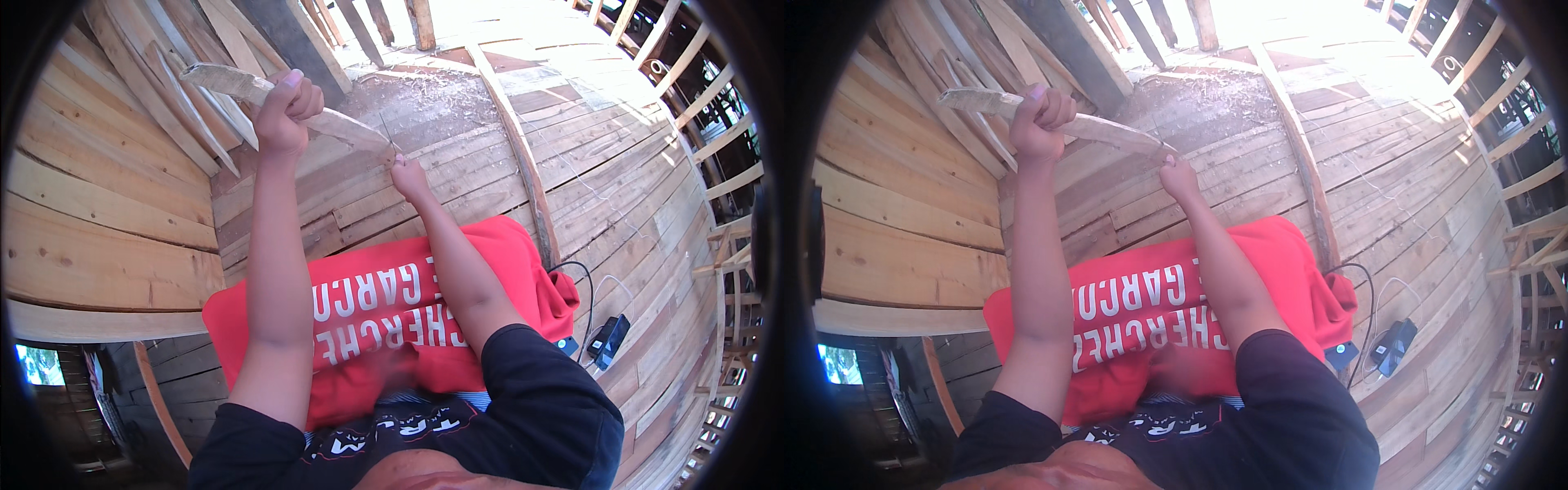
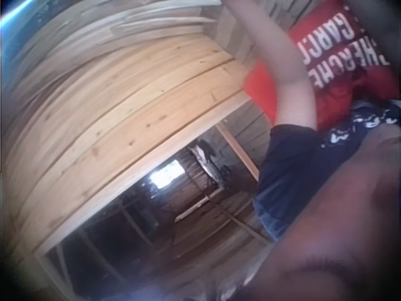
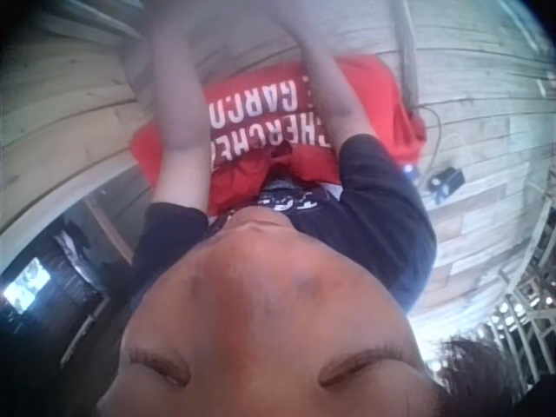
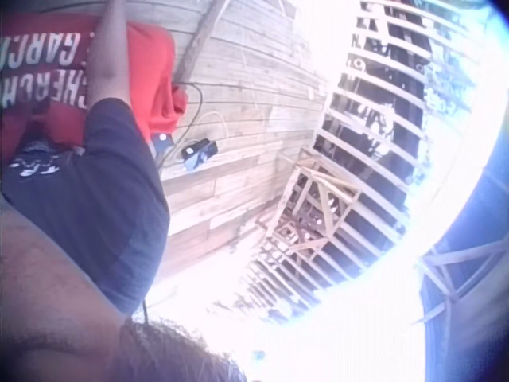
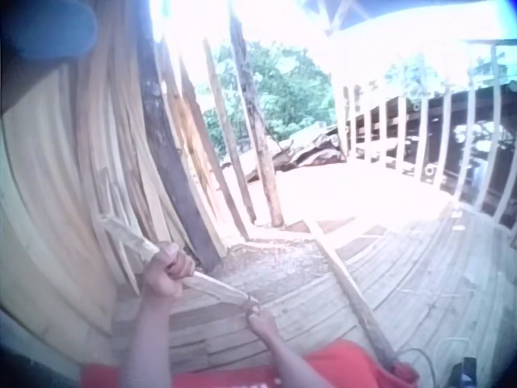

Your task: The person uses a knife to carve a long, thin piece of wood, repeatedly shaving off thin strips of material. The person holds the wood with one hand and the knife with the other, working on a wooden deck surface.

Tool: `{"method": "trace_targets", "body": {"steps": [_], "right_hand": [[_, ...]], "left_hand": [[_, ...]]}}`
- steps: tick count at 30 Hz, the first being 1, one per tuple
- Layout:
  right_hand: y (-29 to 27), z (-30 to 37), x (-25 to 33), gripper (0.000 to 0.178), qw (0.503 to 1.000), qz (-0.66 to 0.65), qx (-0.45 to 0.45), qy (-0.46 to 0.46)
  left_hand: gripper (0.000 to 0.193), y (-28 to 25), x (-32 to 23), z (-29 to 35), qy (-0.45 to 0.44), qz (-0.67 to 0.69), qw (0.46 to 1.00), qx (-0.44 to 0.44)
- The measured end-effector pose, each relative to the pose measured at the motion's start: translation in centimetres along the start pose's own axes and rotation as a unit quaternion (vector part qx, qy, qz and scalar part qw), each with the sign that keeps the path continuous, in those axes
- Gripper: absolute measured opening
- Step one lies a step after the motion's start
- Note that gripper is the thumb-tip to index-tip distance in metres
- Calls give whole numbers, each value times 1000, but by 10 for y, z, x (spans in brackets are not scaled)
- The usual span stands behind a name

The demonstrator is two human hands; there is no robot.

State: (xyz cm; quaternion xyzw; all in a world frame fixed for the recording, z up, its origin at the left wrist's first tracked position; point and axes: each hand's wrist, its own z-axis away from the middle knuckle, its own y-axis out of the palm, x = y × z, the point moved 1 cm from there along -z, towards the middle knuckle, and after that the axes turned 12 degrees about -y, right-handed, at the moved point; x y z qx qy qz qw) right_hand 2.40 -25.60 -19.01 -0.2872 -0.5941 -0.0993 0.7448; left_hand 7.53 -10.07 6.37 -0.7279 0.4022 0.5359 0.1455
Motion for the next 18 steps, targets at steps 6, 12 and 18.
{"method": "trace_targets", "body": {"steps": [6, 12, 18], "right_hand": [[-4, 34, 83, 49, 975, -4, -12, -220], [-4, 37, 85, 46, 974, 17, -9, -226], [-4, 46, 79, 42, 960, 33, -48, -273]], "left_hand": [[43, 13, 7, 4, 60, 21, 993, -104], [43, 9, 5, 10, 58, 27, 985, -163], [44, 19, 7, 10, 56, 23, 988, -139]]}}
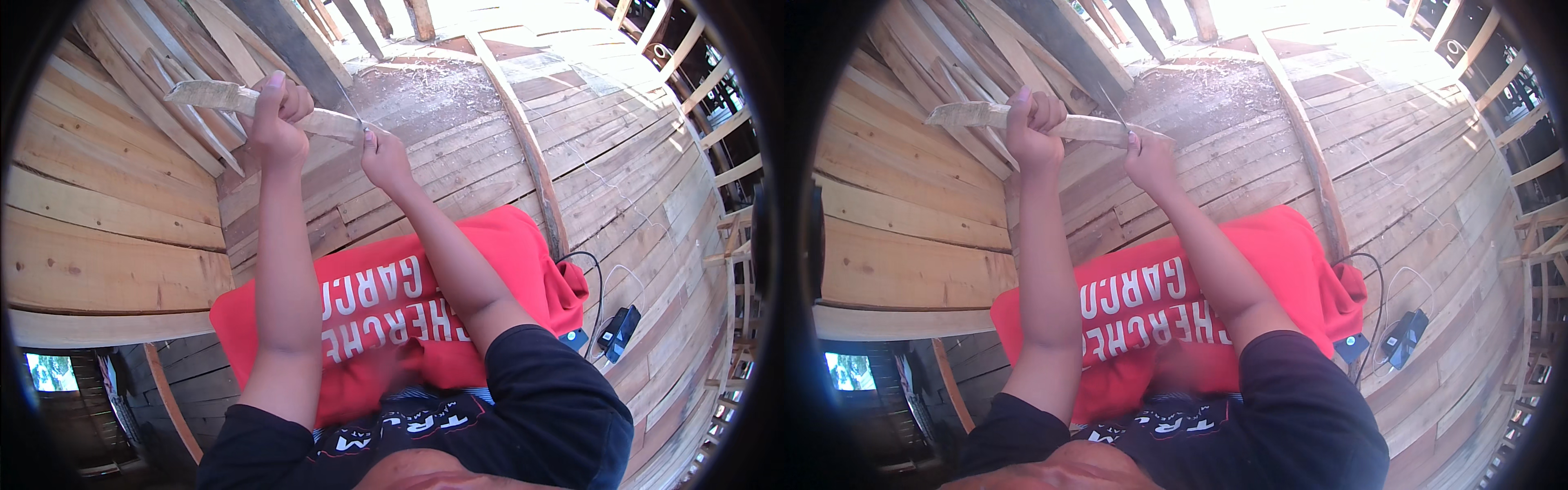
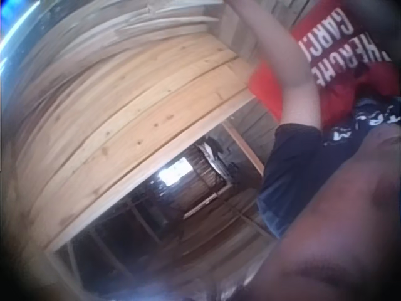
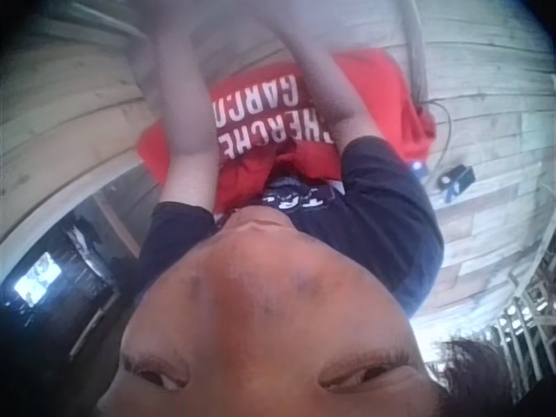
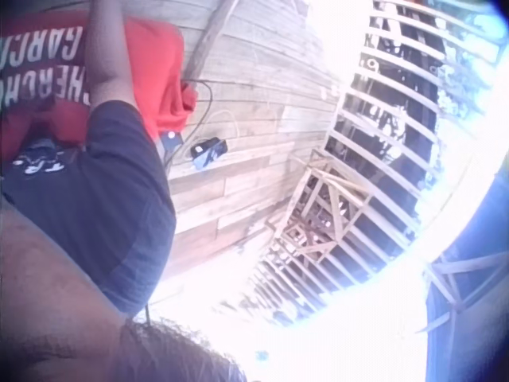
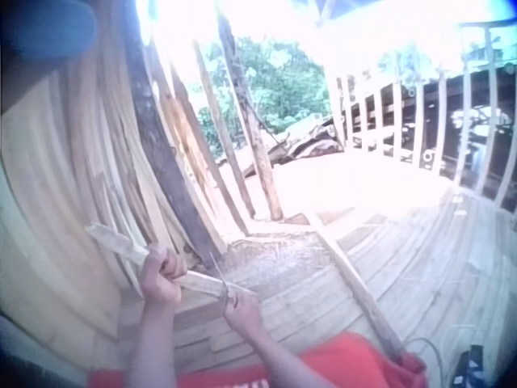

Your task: The person uses a knife to carve a long, thin piece of wood, repeatedly shaving off thin strips of material. The person holds the wood with one hand and the knife with the other, working on a wooden deck surface.

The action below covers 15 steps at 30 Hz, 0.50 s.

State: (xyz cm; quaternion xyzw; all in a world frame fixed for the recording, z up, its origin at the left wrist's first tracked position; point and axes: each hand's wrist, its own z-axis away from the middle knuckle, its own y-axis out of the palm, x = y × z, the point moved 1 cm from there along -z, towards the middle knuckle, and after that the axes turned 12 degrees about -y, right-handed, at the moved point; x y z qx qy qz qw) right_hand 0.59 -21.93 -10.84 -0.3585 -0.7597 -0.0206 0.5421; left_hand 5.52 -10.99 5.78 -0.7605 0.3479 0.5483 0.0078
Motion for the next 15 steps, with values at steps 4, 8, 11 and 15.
{"method": "trace_targets", "body": {"steps": [4, 8, 11, 15], "right_hand": [[10, -5, -3, 39, 998, -30, 12, 58], [-10, -4, 15, 42, 998, 20, 51, 11], [-10, -5, -14, 43, 996, 24, 72, 40], [-15, -7, 24, 44, 995, 41, 74, 56]], "left_hand": [[44, -4, -1, 0, 0, -12, 1000, -21], [43, -10, 0, 0, -7, -3, 1000, 25], [43, 10, 3, 4, -1, 2, 1000, -4], [43, -2, 1, 6, -6, 4, 1000, 11]]}}
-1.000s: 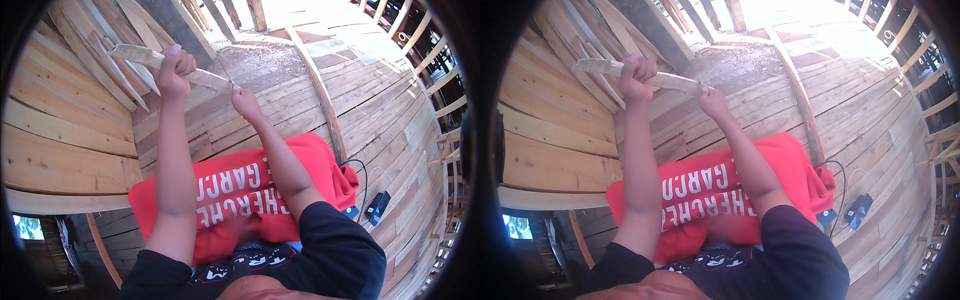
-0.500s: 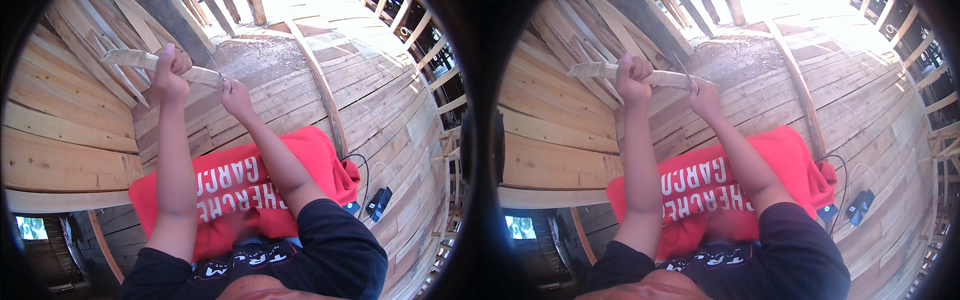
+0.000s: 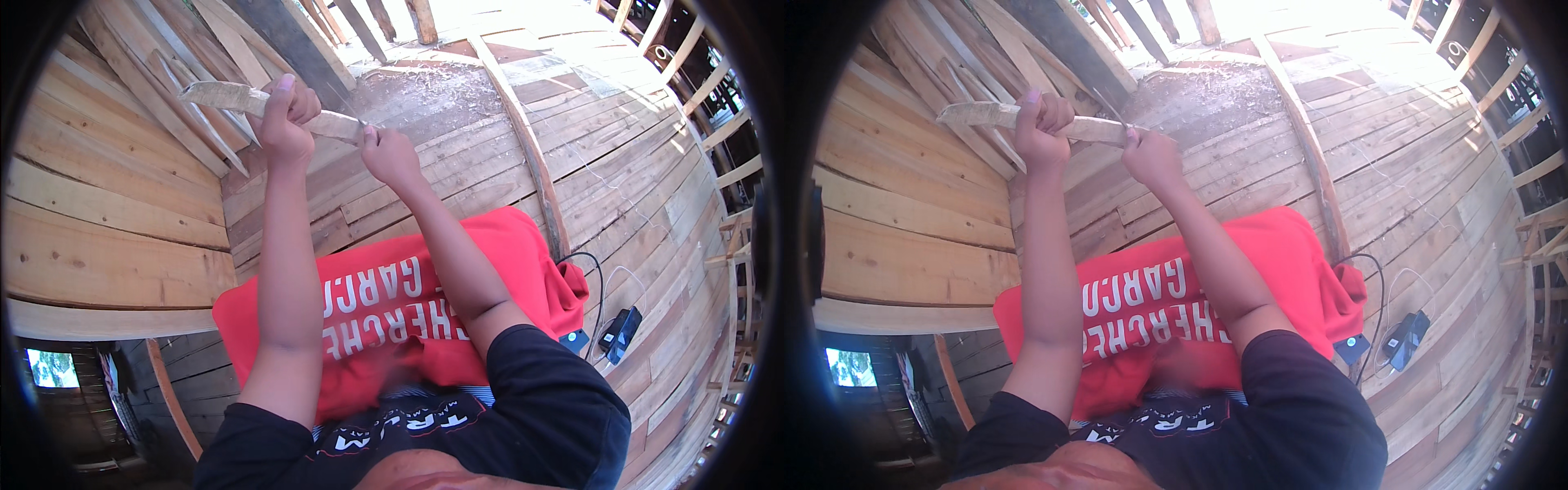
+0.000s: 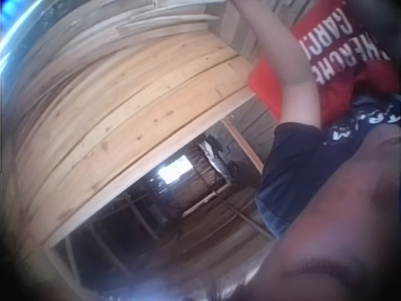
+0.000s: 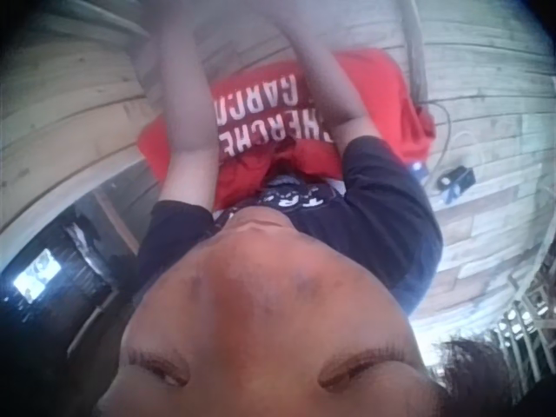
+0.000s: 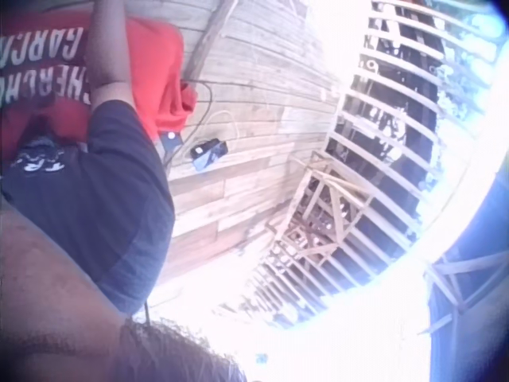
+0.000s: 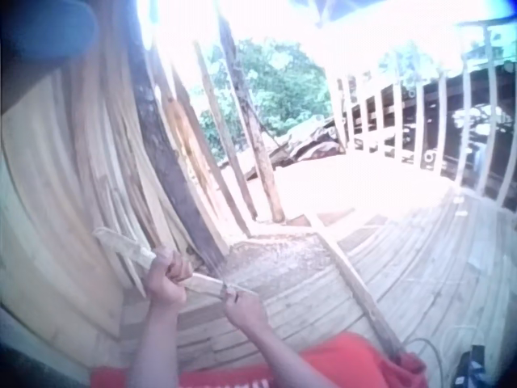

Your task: The person uses a knife to carve a long, thin piece of wood, repeatedly shaving off thin strips of material. The person holds the wood with one hand and the knife with the other, working on a wooden deck surface.

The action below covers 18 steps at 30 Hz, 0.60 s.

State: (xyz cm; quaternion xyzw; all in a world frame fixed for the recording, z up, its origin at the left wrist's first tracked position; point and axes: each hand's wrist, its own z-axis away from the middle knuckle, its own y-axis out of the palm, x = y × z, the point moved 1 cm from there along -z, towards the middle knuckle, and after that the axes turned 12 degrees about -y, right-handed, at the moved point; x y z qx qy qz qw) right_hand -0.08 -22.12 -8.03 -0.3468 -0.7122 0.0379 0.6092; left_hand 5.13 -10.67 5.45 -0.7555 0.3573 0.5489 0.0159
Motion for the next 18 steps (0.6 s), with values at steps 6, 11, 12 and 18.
{"method": "trace_targets", "body": {"steps": [6, 11, 12, 18], "right_hand": [[13, -5, -33, 42, 999, -19, -32, -9], [-2, -3, -20, 39, 999, -32, -16, -7], [2, -2, -38, 42, 998, -43, -42, -32], [11, 2, -36, 41, 997, 60, -33, 39]], "left_hand": [[43, 12, 4, -1, 7, -13, 1000, 3], [44, 8, 2, 2, -1, -19, 999, 37], [44, 14, 4, 2, -4, -12, 999, 51], [43, 10, -3, 4, 10, -21, 1000, -1]]}}
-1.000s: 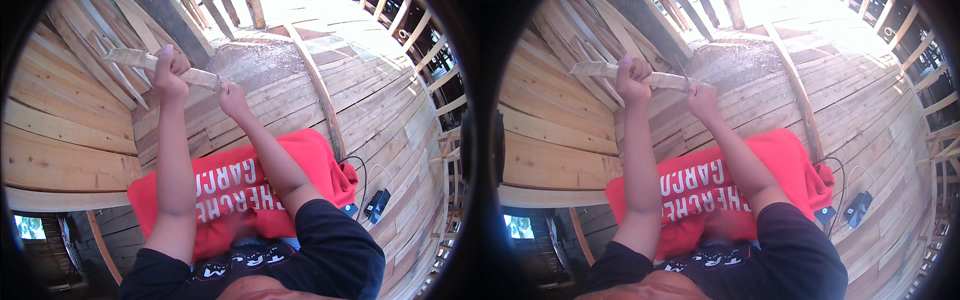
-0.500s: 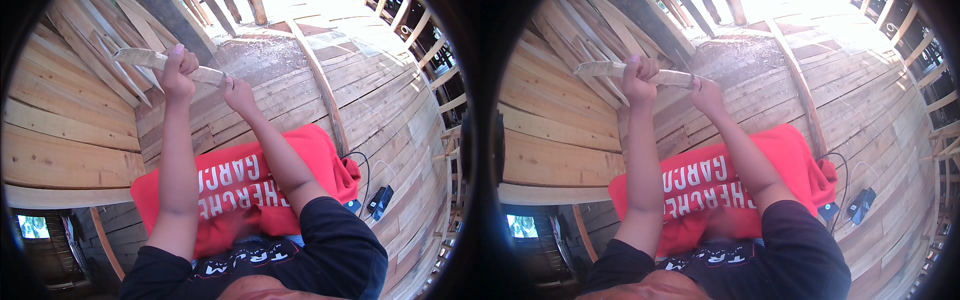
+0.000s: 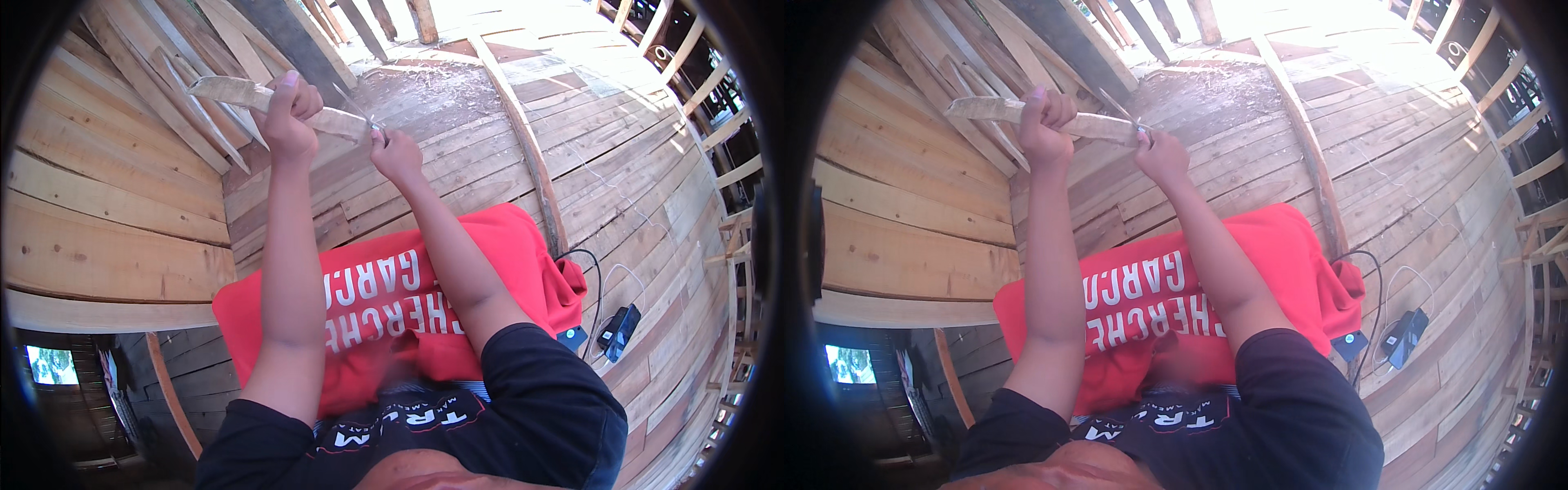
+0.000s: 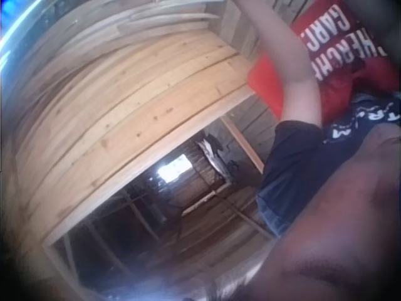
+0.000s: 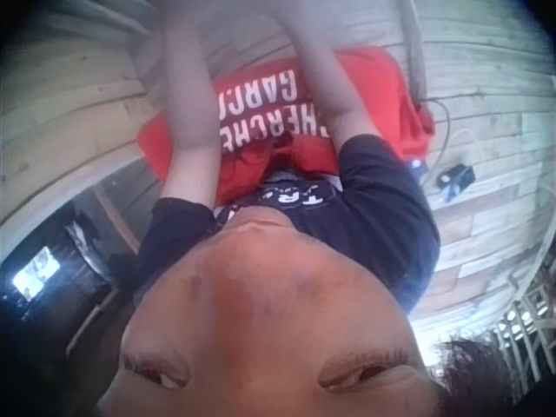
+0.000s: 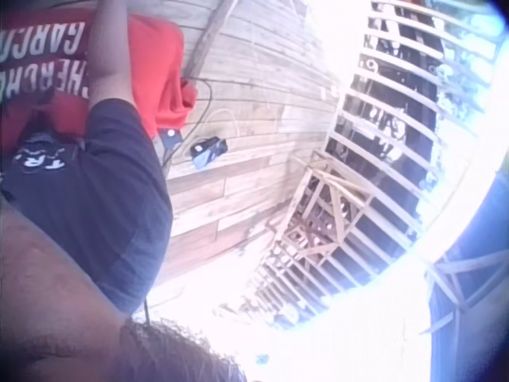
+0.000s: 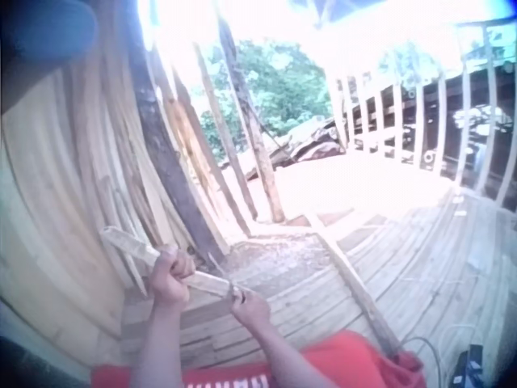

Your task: The person uses a knife to carve a long, thin piece of wood, repeatedly shaving off thin strips of material. The person holds the wood with one hand and the knife with the other, working on a wooden deck surface.

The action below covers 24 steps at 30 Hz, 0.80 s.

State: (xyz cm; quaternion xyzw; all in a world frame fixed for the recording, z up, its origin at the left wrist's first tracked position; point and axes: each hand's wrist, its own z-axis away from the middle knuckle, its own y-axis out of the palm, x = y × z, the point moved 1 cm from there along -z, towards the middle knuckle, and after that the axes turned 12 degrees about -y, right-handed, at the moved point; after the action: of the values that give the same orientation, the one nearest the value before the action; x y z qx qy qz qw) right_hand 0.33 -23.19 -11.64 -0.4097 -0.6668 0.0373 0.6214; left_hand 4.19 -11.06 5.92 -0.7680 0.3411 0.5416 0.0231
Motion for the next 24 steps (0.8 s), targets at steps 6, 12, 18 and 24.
{"method": "trace_targets", "body": {"steps": [6, 12, 18, 24], "right_hand": [[-2, -3, -49, 42, 995, 16, 78, 60], [2, -2, 28, 46, 993, -96, 44, -51], [-6, -4, 16, 47, 996, -79, 36, -27], [-16, 6, 20, 48, 996, -41, 66, -46]], "left_hand": [[46, -27, -3, 7, -2, -17, 1000, 25], [47, -33, -5, 17, 3, -27, 999, 26], [47, -31, -3, 14, -1, -31, 999, 21], [45, -23, -3, 15, 3, -15, 999, 34]]}}
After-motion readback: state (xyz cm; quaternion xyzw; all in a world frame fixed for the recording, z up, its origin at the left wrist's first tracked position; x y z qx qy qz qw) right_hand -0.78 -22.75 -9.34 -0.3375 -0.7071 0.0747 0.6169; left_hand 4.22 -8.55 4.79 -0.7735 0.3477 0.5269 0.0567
